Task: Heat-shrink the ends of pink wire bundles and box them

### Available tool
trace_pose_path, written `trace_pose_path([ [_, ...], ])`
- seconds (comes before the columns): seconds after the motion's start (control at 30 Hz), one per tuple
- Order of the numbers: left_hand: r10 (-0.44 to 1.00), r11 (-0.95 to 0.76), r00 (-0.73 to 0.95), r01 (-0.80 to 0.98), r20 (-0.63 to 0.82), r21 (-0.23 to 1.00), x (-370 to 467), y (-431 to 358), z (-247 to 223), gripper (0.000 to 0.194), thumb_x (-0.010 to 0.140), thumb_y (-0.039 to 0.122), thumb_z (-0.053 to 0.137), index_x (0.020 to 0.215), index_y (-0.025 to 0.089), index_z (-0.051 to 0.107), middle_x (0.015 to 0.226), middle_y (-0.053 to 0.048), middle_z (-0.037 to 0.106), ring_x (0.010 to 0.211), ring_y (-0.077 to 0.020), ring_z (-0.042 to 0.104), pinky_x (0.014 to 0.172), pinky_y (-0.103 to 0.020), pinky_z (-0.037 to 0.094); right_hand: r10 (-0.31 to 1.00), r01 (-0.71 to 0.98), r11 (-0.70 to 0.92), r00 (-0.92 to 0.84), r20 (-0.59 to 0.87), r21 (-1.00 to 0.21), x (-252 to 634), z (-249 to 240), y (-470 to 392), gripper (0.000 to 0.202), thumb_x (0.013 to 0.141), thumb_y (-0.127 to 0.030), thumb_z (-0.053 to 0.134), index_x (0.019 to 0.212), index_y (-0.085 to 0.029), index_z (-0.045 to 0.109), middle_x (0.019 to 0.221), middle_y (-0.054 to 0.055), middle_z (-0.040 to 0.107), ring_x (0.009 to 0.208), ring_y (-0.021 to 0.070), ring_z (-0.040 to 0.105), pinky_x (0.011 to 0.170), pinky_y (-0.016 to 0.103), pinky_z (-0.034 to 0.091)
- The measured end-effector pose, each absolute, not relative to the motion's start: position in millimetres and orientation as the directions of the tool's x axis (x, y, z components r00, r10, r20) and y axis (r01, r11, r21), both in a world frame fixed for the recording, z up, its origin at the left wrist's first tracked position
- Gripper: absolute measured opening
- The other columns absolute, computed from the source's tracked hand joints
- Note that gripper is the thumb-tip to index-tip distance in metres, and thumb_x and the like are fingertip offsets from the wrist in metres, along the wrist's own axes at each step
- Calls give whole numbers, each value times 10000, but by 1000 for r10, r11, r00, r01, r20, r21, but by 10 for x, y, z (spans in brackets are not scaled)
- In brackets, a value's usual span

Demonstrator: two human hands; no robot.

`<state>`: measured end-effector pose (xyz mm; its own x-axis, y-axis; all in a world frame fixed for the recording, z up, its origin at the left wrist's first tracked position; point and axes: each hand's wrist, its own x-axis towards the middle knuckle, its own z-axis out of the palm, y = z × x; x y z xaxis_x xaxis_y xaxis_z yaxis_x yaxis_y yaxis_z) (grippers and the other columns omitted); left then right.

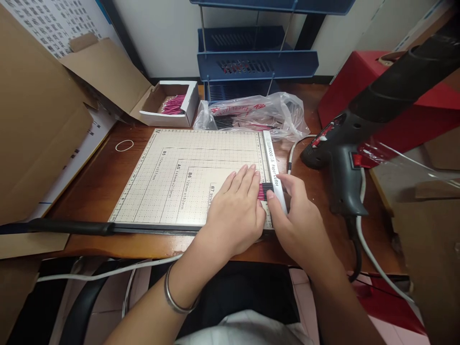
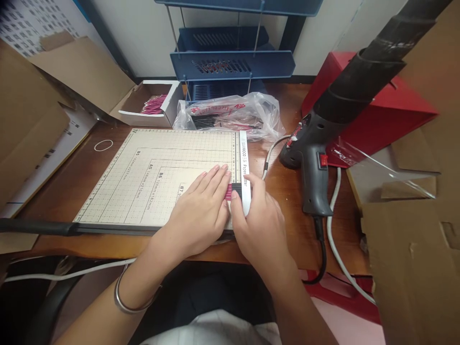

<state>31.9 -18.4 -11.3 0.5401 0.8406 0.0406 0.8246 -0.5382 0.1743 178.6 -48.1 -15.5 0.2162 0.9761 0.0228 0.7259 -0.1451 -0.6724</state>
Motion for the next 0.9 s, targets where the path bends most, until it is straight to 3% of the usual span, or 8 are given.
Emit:
trace_pose_path([
  [0.23,838,-545,539,819,88,180,317,-190,-143,626,1049,287,294,1609,13,359,1712,-145,275,1613,-253,223,1330,-448,214,974,761,-214,218,-69,-613,1733,-158,-453,557,970,-496,366,1467,-258,446,1351,123,650,1194,382,651,936,554,501],
  [0.43,866,-501,487,843,116,194,344,-196,-132,581,1101,293,201,1587,66,424,1693,-94,341,1593,-233,290,1312,-462,275,981,758,-169,189,-36,-629,1758,-188,-451,515,993,-469,378,1442,-233,468,1351,141,648,1198,359,649,934,516,508],
  [0.67,874,-484,469,860,127,160,389,-207,-159,566,1093,280,251,1591,72,421,1691,-93,345,1584,-260,314,1297,-488,295,977,777,-195,209,-47,-599,1748,-184,-476,525,1010,-474,324,1464,-243,451,1312,139,672,1163,371,662,922,545,511],
  [0.77,874,-486,473,859,114,160,395,-208,-156,576,1093,282,241,1599,59,400,1694,-97,337,1589,-261,301,1298,-490,291,972,779,-186,233,1,-599,1739,-192,-501,577,992,-516,354,1480,-222,447,1337,144,659,1162,378,660,953,569,505],
  [0.9,873,-488,475,858,110,162,391,-204,-153,579,1094,285,237,1603,56,391,1698,-95,326,1593,-262,292,1300,-498,287,984,800,-91,164,69,-594,1759,-229,-512,570,999,-444,366,1494,-174,450,1302,158,673,1192,342,657,1018,537,498],
])
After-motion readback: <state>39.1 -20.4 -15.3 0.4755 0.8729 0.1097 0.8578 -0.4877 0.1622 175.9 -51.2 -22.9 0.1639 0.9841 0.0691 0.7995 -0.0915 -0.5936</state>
